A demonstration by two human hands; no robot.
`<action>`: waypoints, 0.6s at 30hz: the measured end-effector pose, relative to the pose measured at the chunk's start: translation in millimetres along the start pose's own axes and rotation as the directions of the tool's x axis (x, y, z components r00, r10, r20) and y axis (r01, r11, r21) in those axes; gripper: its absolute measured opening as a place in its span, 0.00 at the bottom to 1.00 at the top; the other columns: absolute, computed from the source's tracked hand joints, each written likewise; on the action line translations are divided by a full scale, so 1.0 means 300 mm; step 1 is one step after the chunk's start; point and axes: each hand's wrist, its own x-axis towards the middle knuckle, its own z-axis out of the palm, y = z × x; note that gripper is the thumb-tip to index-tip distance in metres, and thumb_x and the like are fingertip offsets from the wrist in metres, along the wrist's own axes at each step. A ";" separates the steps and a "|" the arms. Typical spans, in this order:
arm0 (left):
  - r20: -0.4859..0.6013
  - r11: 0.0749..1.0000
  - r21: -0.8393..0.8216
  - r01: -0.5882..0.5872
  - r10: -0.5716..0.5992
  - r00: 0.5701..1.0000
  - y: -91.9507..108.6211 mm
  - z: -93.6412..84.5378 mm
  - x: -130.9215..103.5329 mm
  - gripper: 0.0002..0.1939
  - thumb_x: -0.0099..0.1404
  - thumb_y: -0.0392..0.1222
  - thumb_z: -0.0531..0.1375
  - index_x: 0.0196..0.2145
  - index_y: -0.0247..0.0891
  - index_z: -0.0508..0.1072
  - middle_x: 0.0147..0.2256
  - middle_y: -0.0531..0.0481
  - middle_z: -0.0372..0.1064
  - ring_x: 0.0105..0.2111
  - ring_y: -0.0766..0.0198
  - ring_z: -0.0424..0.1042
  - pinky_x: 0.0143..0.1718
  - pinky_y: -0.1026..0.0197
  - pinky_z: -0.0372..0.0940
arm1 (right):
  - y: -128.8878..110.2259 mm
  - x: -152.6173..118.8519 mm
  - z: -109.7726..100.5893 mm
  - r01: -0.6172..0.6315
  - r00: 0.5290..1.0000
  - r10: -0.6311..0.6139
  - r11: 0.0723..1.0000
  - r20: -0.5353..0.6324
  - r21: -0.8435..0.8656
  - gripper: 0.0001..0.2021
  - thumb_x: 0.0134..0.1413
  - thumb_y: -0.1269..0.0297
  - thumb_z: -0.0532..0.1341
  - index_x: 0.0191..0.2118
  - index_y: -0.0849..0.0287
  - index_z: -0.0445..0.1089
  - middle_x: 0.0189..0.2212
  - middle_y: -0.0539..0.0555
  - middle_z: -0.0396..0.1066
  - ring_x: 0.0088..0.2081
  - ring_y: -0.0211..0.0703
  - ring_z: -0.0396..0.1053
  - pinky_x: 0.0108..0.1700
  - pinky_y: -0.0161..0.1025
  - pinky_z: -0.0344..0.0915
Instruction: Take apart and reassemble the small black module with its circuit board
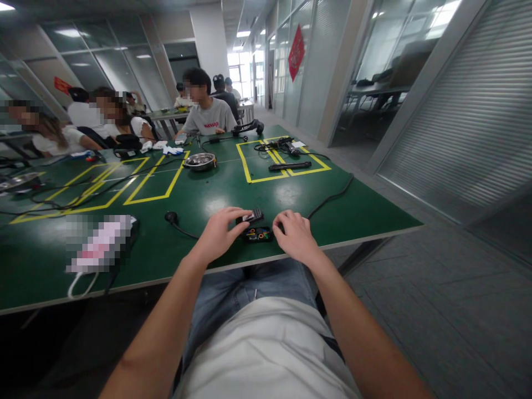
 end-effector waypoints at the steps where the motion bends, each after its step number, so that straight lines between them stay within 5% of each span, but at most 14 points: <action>1: 0.018 0.999 -0.027 -0.045 0.045 0.999 0.009 0.003 -0.005 0.15 0.76 0.43 0.64 0.57 0.49 0.84 0.55 0.46 0.81 0.54 0.52 0.78 0.59 0.50 0.71 | 0.000 0.001 -0.001 -0.001 1.000 0.001 1.000 0.009 0.004 0.08 0.69 0.66 0.56 0.41 0.52 0.73 0.49 0.57 0.75 0.55 0.54 0.68 0.60 0.51 0.58; 7: 0.172 0.989 0.029 -0.143 0.136 0.976 0.042 0.029 -0.019 0.14 0.76 0.40 0.64 0.55 0.46 0.85 0.53 0.43 0.81 0.53 0.51 0.77 0.59 0.47 0.71 | 0.003 0.001 -0.004 -0.006 1.000 0.006 1.000 0.013 -0.007 0.10 0.70 0.67 0.54 0.42 0.52 0.72 0.50 0.57 0.75 0.55 0.55 0.68 0.61 0.52 0.58; 18: 0.243 0.963 0.154 -0.220 0.179 0.953 0.070 0.028 -0.013 0.15 0.77 0.41 0.62 0.57 0.46 0.83 0.52 0.44 0.81 0.51 0.51 0.77 0.57 0.50 0.71 | 0.006 0.011 -0.004 0.002 0.999 0.000 1.000 0.037 -0.029 0.09 0.70 0.66 0.55 0.42 0.52 0.74 0.51 0.58 0.75 0.55 0.54 0.68 0.61 0.52 0.59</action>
